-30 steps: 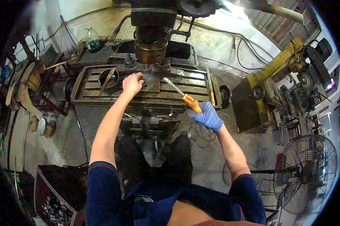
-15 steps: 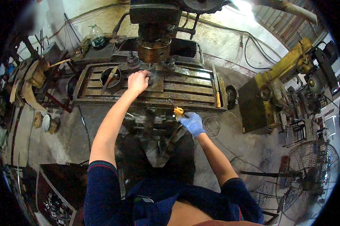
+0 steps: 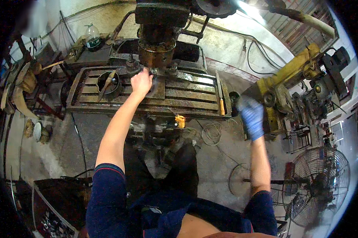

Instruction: The person picks up metal parts from a container, uses an air nozzle to blow air onto the parts while holding them over a machine table, and places the parts into a bin.

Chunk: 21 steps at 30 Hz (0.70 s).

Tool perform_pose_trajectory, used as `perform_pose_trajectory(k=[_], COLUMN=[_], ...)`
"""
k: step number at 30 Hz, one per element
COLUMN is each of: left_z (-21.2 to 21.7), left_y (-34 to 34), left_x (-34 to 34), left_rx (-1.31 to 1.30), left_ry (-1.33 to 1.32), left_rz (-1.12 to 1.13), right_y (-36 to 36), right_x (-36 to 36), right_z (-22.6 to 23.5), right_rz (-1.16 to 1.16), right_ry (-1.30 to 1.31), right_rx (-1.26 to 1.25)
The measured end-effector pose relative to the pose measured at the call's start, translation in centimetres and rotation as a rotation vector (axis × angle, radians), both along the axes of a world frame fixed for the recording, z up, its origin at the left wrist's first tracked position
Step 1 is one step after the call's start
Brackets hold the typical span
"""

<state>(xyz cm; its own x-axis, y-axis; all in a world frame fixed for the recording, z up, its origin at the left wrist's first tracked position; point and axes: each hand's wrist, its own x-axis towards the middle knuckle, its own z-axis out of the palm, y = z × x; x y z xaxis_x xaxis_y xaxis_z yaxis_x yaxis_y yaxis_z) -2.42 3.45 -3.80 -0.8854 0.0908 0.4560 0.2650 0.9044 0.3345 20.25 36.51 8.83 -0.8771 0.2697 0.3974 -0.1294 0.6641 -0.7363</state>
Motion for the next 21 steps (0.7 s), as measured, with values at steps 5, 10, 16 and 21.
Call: perform_pose_trajectory(k=[5,10,16,21], left_z=[-0.7,0.0,-0.3,0.2], left_y=[-1.2,0.3,-0.8,-0.1], left_x=[-0.6,-0.3,-0.4,-0.3], left_rx=[0.024,0.056,0.04,0.041], left_ry=[-0.04,-0.035,-0.098,-0.118], left_rz=[0.049,0.024,0.056,0.042], right_y=[-1.0,-2.4,-4.7,-5.4], right_x=[-5.3,-2.8,-1.6,-0.9], right_z=[20.6,24.8,15.5,11.9], right_rz=[0.413,0.621,0.496,0.456], right_ry=[0.905,0.871,0.953,0.961], right_rx=[-0.153,-0.338,-0.162,-0.205])
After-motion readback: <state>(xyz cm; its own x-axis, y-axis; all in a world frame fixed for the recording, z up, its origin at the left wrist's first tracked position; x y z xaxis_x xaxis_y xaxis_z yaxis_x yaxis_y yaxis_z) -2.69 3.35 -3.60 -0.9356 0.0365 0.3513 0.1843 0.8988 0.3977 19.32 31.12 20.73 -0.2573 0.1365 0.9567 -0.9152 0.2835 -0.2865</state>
